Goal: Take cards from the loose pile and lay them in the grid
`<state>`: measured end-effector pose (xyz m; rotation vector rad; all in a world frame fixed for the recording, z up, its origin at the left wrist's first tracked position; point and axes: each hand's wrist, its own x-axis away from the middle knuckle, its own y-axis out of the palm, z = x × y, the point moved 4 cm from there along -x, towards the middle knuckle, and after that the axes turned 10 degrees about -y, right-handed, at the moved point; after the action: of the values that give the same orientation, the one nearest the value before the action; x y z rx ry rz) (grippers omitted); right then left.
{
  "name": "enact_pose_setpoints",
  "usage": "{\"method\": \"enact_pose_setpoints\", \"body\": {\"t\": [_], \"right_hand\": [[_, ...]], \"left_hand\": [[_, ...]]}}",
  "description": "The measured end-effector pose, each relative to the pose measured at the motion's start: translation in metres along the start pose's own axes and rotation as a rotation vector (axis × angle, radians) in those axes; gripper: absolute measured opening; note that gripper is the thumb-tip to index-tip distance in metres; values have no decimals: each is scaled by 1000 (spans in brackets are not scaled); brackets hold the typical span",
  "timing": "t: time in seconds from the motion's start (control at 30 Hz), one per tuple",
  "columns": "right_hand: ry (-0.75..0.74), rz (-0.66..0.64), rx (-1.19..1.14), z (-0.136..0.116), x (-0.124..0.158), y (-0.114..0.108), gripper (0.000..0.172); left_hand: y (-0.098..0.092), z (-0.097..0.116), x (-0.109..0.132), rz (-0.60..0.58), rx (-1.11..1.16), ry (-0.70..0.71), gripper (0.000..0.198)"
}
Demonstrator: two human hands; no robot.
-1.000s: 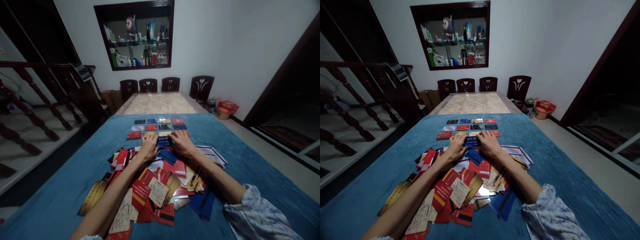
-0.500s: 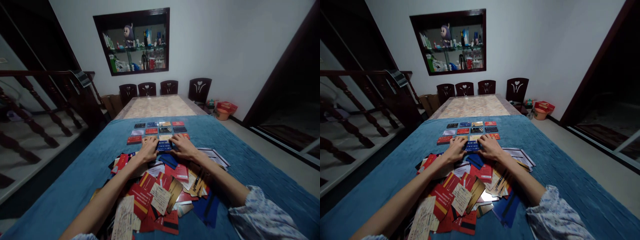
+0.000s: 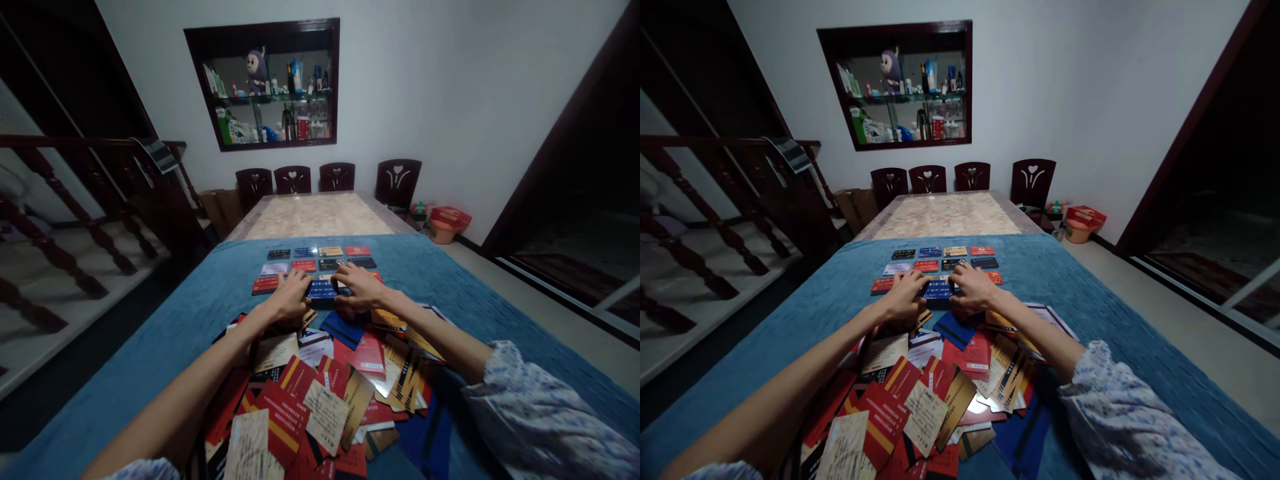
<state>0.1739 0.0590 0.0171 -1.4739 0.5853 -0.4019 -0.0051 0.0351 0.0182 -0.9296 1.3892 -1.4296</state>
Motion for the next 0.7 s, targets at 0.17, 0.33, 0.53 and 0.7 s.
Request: {"method": "enact_pose_setpoints", "body": {"t": [0.17, 0.33, 0.53, 0.7], "right_hand": [[-26, 25, -26, 13, -19, -2, 39], [-89, 76, -53, 30, -42, 0, 41], [-101, 54, -25, 42, -64, 0, 41], [-60, 31, 5, 49, -79, -2, 37]], "left_hand": [[-4, -14, -16, 1, -32, -24, 36], [-6, -28, -35, 27, -22, -35, 34], [-8, -41, -52, 13, -45, -53, 39], [-11, -52, -67, 24, -39, -71, 43]]}}
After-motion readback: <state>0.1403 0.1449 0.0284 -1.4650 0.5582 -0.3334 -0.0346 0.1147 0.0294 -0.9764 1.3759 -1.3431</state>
